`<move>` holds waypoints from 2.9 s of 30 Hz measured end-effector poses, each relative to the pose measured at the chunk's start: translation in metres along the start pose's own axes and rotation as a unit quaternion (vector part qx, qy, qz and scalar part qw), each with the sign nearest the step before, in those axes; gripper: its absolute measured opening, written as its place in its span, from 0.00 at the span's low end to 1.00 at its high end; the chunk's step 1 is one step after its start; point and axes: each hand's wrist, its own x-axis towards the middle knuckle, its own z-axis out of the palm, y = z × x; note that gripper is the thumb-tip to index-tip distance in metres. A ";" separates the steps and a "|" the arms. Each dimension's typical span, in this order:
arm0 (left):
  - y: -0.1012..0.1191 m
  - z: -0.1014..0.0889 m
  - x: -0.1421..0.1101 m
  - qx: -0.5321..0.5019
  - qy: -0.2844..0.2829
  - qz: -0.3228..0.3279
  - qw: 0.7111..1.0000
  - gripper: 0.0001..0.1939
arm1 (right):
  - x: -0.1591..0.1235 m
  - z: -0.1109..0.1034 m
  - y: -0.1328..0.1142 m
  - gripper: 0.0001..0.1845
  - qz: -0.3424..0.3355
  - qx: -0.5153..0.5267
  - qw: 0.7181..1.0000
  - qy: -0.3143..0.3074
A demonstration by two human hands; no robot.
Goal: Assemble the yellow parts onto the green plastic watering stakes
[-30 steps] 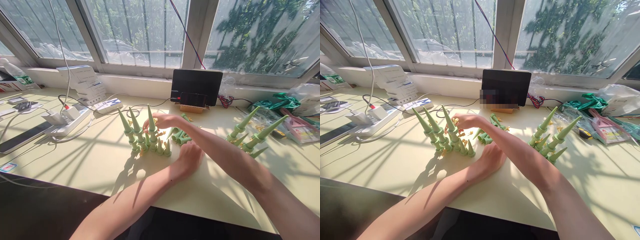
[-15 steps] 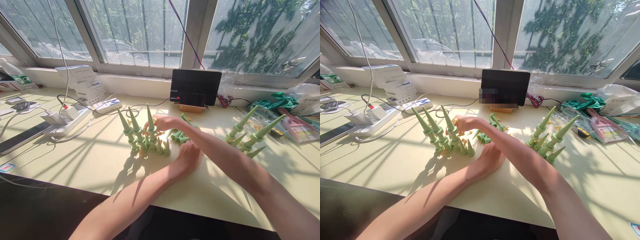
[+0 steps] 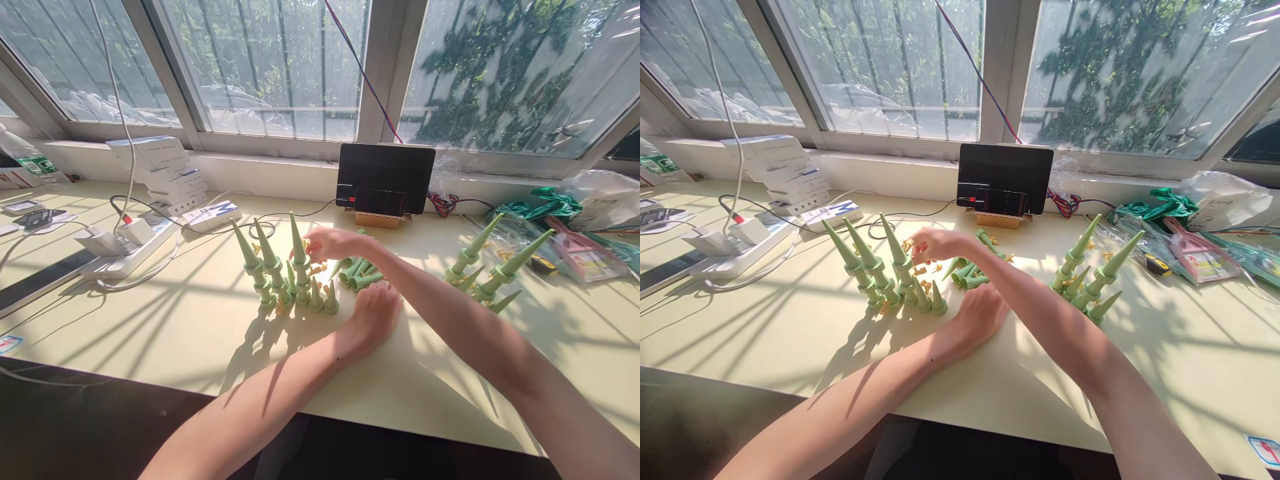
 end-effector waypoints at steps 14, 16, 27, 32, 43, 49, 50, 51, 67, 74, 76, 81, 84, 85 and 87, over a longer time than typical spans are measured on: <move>-0.010 0.005 0.007 0.018 -0.002 -0.005 1.000 0.13 | -0.118 0.002 0.018 0.11 0.077 -0.134 0.912 0.380; -0.012 0.005 0.008 0.024 0.004 -0.003 1.000 0.13 | -0.132 0.009 0.025 0.12 0.087 -0.140 0.896 0.411; -0.008 0.000 0.006 0.038 0.081 -0.006 0.996 0.12 | -0.159 0.024 0.052 0.14 0.085 -0.173 0.877 0.441; -0.005 -0.016 0.002 0.062 0.126 -0.041 0.989 0.13 | -0.170 0.027 0.055 0.14 0.118 -0.185 0.886 0.408; -0.026 -0.015 0.009 0.146 0.077 -0.117 0.979 0.12 | -0.169 0.035 0.059 0.09 0.131 -0.141 0.911 0.364; -0.029 -0.015 0.009 0.152 0.056 -0.108 0.981 0.11 | -0.167 0.037 0.058 0.06 0.140 -0.147 0.917 0.342; -0.029 -0.016 0.009 0.153 0.055 -0.109 0.981 0.11 | -0.167 0.038 0.059 0.06 0.142 -0.145 0.919 0.339; -0.029 -0.016 0.009 0.153 0.054 -0.109 0.981 0.11 | -0.167 0.038 0.059 0.06 0.144 -0.143 0.920 0.336; -0.025 -0.015 0.011 -0.076 0.184 -0.137 0.970 0.07 | -0.171 0.036 0.038 0.08 0.241 -0.125 0.933 0.235; -0.028 -0.006 0.015 -0.303 0.220 -0.145 0.916 0.08 | -0.175 0.035 0.036 0.05 0.243 -0.111 0.942 0.204; -0.030 -0.003 0.016 -0.361 0.224 -0.141 0.894 0.08 | -0.175 0.035 0.038 0.05 0.232 -0.110 0.944 0.206; -0.030 0.002 0.019 -0.472 0.218 -0.151 0.841 0.10 | -0.176 0.036 0.046 0.04 0.195 -0.104 0.945 0.240; -0.026 0.003 0.019 -0.537 0.197 -0.158 0.805 0.11 | -0.178 0.037 0.047 0.04 0.163 -0.072 0.946 0.270; -0.024 0.002 0.019 -0.559 0.187 -0.161 0.792 0.12 | -0.178 0.037 0.046 0.04 0.152 -0.058 0.946 0.282; -0.020 0.001 0.018 -0.600 0.170 -0.166 0.764 0.12 | -0.179 0.037 0.045 0.04 0.136 -0.036 0.942 0.306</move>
